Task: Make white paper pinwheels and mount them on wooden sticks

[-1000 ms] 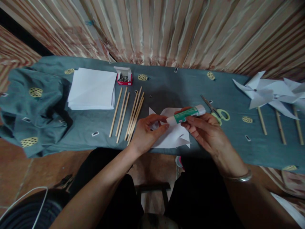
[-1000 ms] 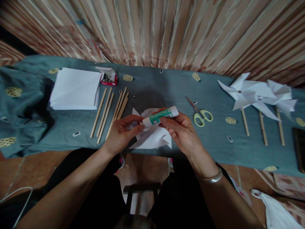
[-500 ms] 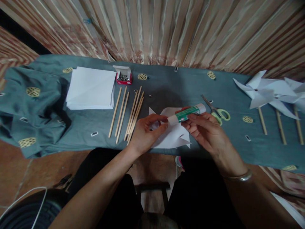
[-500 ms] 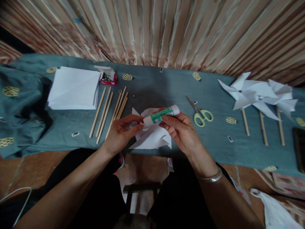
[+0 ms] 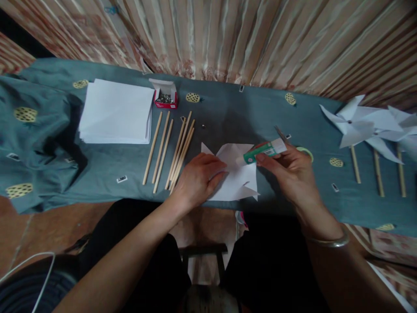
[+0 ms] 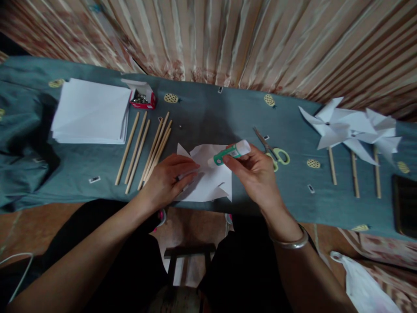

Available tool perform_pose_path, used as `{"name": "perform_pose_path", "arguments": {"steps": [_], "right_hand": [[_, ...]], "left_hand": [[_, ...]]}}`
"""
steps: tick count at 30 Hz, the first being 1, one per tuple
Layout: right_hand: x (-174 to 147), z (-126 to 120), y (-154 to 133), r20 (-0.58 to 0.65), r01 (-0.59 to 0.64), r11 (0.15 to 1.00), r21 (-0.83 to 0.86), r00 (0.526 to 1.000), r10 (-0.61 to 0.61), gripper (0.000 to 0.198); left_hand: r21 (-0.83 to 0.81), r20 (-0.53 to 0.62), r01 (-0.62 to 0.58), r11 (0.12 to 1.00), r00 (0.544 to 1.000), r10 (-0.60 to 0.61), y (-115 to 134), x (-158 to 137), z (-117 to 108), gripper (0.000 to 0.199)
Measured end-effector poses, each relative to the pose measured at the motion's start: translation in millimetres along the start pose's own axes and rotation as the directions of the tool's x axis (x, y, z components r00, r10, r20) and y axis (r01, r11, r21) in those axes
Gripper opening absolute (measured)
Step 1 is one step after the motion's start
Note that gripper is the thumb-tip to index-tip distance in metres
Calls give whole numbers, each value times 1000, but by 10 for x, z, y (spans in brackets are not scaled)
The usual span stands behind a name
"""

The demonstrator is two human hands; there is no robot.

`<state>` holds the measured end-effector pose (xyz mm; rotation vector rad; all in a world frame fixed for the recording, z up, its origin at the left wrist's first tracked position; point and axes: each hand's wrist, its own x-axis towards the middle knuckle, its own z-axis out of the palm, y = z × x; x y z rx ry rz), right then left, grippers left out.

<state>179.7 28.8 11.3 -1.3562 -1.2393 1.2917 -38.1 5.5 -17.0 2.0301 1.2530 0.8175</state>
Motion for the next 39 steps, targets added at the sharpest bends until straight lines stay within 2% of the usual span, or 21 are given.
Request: {"name": "perform_pose_path", "arguments": {"steps": [3,6,13,16,21,23,28,34,39], "right_hand": [[-29,28,25,80,37,995,-92,996,-29,15],[-42,57,54,124,74,984,-162,991,-54,14],[-41,83,76,188,181,917,-355,975,-119,18],[-55,100,77,225,268,816,-512,959,-173,20],[-83,158,38,318,447,548,-707,893,-319,20],[-88,175,28,338,469,502,-727,880,-333,19],[-88,190,46,358,516,492,-701,852,-383,19],[-95,192,25,387,537,418,-733,835,-392,19],[-91,196,43,393,537,446,-716,838,-379,19]], "left_hand": [[142,116,-57,988,992,41,-20,0,33,24],[225,172,-81,971,984,42,-29,1,52,23],[244,212,-136,960,974,84,-10,-5,18,25],[250,253,-145,957,964,80,20,-5,8,23],[274,301,-129,953,953,42,53,5,11,21],[274,313,-120,954,949,29,55,11,12,22],[269,325,-114,956,946,21,64,22,4,24],[274,327,-112,955,945,17,74,14,4,25],[277,315,-125,953,948,32,69,12,10,26]]}}
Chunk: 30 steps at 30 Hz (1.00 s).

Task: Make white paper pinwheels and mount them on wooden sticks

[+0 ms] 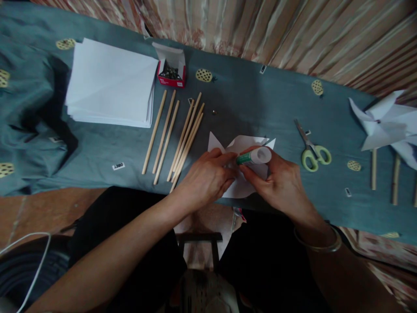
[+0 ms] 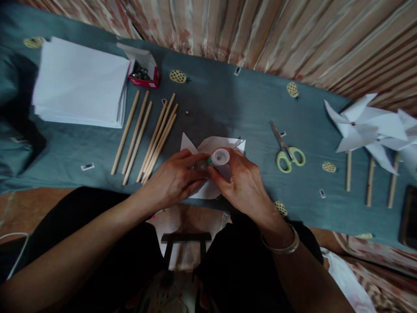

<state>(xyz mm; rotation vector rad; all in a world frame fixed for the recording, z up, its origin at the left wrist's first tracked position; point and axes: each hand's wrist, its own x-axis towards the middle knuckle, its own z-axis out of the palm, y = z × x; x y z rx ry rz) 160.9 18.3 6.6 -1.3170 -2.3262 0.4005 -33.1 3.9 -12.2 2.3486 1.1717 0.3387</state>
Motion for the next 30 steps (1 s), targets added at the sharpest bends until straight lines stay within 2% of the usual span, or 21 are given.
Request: {"name": "perform_pose_path", "arguments": {"steps": [9,14,30], "right_hand": [[7,27,34,41,51,998,37,998,-52,18],[-2,5,34,72,52,998,40,996,-55,15],[-67,-21,29,60,77,996,55,995,-80,17]], "left_hand": [[-27,-29,-8,1000,1000,7,-12,-14,24,27],[-17,2,12,1000,1000,-12,-10,-19,24,27],[-28,16,7,1000,1000,-7,-20,-22,-6,26]]}}
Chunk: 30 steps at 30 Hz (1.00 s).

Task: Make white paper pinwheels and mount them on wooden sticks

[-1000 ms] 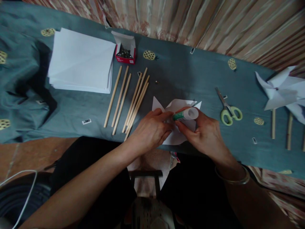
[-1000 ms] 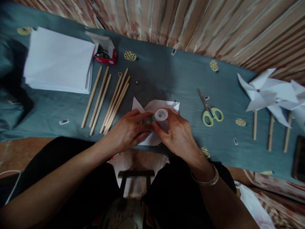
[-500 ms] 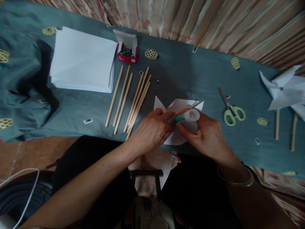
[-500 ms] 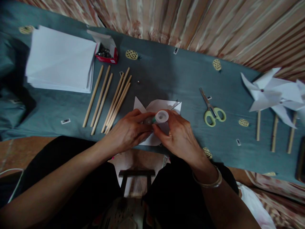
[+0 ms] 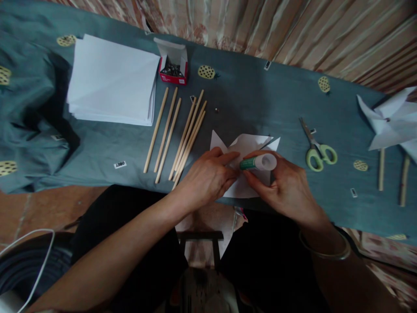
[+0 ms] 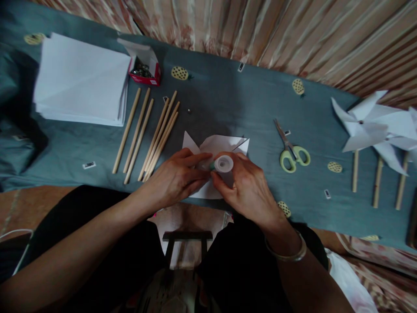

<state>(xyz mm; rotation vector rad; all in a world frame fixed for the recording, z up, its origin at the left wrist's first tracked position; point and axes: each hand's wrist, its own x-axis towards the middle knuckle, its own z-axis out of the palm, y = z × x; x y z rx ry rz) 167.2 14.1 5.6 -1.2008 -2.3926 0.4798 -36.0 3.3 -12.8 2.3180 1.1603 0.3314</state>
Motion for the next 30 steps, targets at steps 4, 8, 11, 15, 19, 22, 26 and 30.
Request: {"name": "perform_pose_path", "arguments": {"steps": [4,8,11,15,19,22,26,30], "right_hand": [[-6,-8,11,6,6,1000,-2,1000,-6,17],[-13,-11,9,-13,-8,1000,-3,1000,8,17],[-14,-10,8,-17,-18,1000,-4,1000,18,16],[-16,-4,15,-29,-23,1000,-4,999,23,17],[-11,-2,14,-39,-48,999,-11,998,48,17],[4,-14,-3,-37,-66,997,-27,997,65,17],[26,-27,-25,-32,-58,997,-57,998,57,18],[35,-21,-33,-34,-73,996,-50,997,72,22]], "left_hand": [[-5,-1,-1,1000,1000,1,-3,0,5,25],[-13,-16,-5,1000,1000,5,0,-4,6,25],[0,-19,-9,1000,1000,9,3,-5,4,26],[6,-2,-5,1000,1000,5,4,-4,0,26],[2,-7,-1,1000,1000,1,3,-9,6,26],[-7,-13,-6,1000,1000,6,1,-13,10,27],[-3,7,7,1000,1000,-7,3,-8,8,26],[2,7,5,1000,1000,-5,6,-4,7,24]]}}
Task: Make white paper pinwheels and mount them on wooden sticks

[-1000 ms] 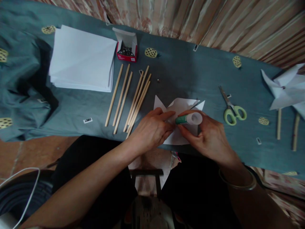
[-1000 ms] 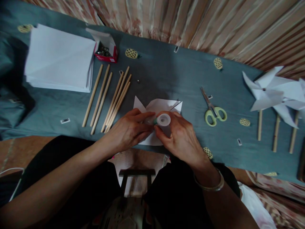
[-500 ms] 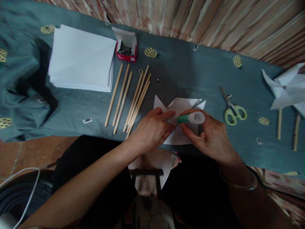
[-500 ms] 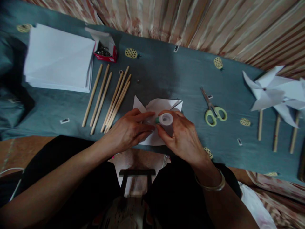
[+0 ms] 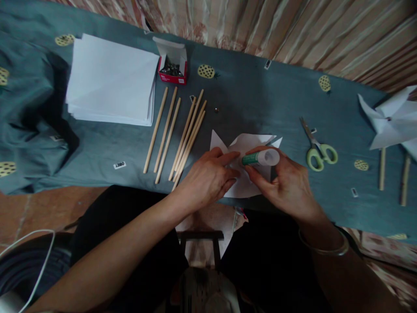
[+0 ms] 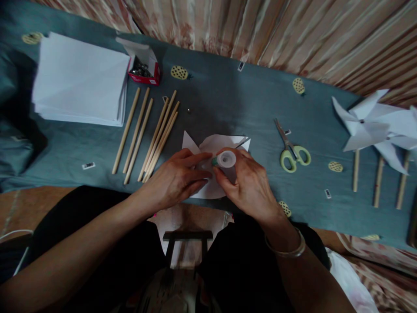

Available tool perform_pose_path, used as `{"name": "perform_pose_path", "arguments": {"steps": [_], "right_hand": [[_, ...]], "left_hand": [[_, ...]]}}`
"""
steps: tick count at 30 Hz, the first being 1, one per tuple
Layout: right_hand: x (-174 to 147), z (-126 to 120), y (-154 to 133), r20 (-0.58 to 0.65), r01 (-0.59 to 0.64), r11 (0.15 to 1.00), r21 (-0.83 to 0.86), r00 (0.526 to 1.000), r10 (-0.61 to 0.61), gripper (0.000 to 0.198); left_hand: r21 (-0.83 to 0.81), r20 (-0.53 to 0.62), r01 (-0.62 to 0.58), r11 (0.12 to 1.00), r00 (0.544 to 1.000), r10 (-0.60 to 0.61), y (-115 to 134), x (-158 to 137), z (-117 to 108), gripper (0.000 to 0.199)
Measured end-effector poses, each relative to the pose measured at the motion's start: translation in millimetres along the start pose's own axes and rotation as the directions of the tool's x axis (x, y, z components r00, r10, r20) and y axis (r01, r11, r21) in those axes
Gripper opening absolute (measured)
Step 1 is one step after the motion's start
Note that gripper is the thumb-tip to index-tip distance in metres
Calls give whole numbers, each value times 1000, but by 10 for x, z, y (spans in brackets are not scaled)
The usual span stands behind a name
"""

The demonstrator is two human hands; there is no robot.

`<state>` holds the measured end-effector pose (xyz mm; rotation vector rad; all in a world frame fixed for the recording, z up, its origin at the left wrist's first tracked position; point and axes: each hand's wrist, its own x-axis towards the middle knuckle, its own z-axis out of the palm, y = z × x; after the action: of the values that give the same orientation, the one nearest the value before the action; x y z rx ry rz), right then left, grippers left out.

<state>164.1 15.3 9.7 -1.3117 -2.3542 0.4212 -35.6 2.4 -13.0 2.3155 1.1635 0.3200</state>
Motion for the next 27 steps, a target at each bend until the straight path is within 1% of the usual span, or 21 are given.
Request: {"name": "perform_pose_path", "arguments": {"steps": [5,12,15,21,27], "right_hand": [[7,18,4,5,-10,1000,5,1000,10,21],[18,67,42,-17,31,999,26,999,-31,23],[25,79,38,-11,38,999,38,999,-38,23],[37,90,35,6,26,997,69,1000,-27,22],[55,79,37,27,76,994,77,997,-78,21]], "left_hand": [[-17,-12,2,1000,1000,-2,-8,-9,6,21],[-23,-6,1,1000,1000,-1,-4,-5,2,23],[-26,10,13,1000,1000,-13,-1,1,-1,23],[-16,-9,-4,1000,1000,4,0,-2,-5,24],[1,1,1,1000,1000,-1,5,1,-14,26]]}}
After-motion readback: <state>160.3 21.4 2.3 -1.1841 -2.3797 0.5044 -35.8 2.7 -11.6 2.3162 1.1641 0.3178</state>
